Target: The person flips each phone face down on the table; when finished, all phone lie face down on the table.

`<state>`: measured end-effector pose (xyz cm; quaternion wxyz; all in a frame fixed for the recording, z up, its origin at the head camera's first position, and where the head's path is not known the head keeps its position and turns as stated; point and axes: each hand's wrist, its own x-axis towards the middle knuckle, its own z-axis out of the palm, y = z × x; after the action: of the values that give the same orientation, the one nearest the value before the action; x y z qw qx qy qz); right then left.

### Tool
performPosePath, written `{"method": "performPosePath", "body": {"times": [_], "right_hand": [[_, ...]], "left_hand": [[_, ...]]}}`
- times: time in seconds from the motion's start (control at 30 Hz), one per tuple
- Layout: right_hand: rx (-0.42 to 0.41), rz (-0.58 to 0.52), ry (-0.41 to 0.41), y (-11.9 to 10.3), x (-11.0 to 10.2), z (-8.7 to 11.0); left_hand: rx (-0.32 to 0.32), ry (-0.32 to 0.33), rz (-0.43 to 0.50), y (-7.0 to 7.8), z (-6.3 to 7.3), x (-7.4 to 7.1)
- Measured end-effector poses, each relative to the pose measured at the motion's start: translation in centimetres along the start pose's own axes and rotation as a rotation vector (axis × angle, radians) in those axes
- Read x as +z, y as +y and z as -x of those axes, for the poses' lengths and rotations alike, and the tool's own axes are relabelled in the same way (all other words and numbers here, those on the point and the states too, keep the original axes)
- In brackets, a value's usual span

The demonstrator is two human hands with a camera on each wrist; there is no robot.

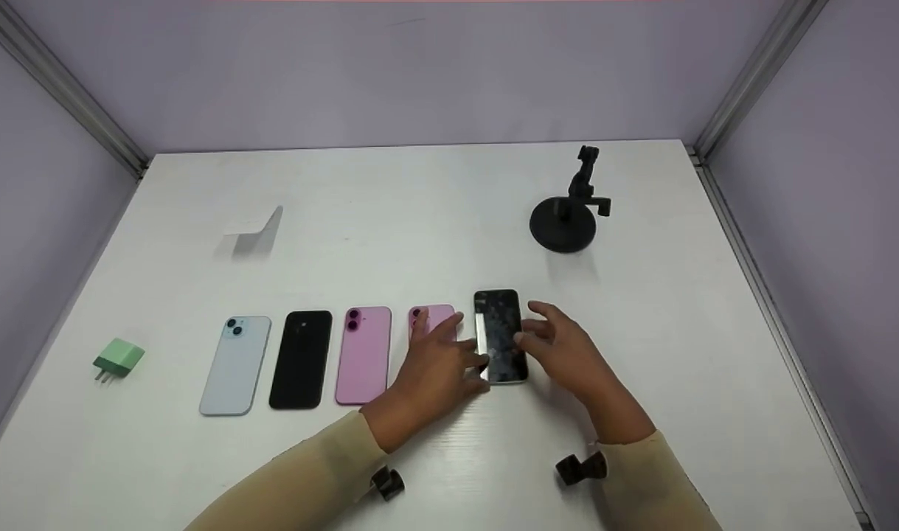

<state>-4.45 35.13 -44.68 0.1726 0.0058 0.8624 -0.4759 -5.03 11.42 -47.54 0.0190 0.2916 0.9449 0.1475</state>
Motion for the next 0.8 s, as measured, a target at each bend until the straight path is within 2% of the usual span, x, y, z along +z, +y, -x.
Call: {"method": "performPosePath", "body": {"times": [0.1,0.23,0.43,0.8], "right_hand": [[0.031,-0.156,-0.003,0.0,-0.1,0.0],[0.017,-0.23,0.012,-0.2,0.1,0.1],[-0.029,-0.19,0.006,0.1,0.2,0.5],[-0.1,-0.186,-0.024,1.0,0.2,0.9]], "left_hand": [[0.005,0.0,-0.004,-0.1,0.0,0.1],[0.01,-0.004,-0.004,-0.2,0.0,0.1],[0.013,-0.019,0.034,-0.4,0.2,-0.1],[0.019,-0.021,0.037,-0.5,0.1,-0.3]]}}
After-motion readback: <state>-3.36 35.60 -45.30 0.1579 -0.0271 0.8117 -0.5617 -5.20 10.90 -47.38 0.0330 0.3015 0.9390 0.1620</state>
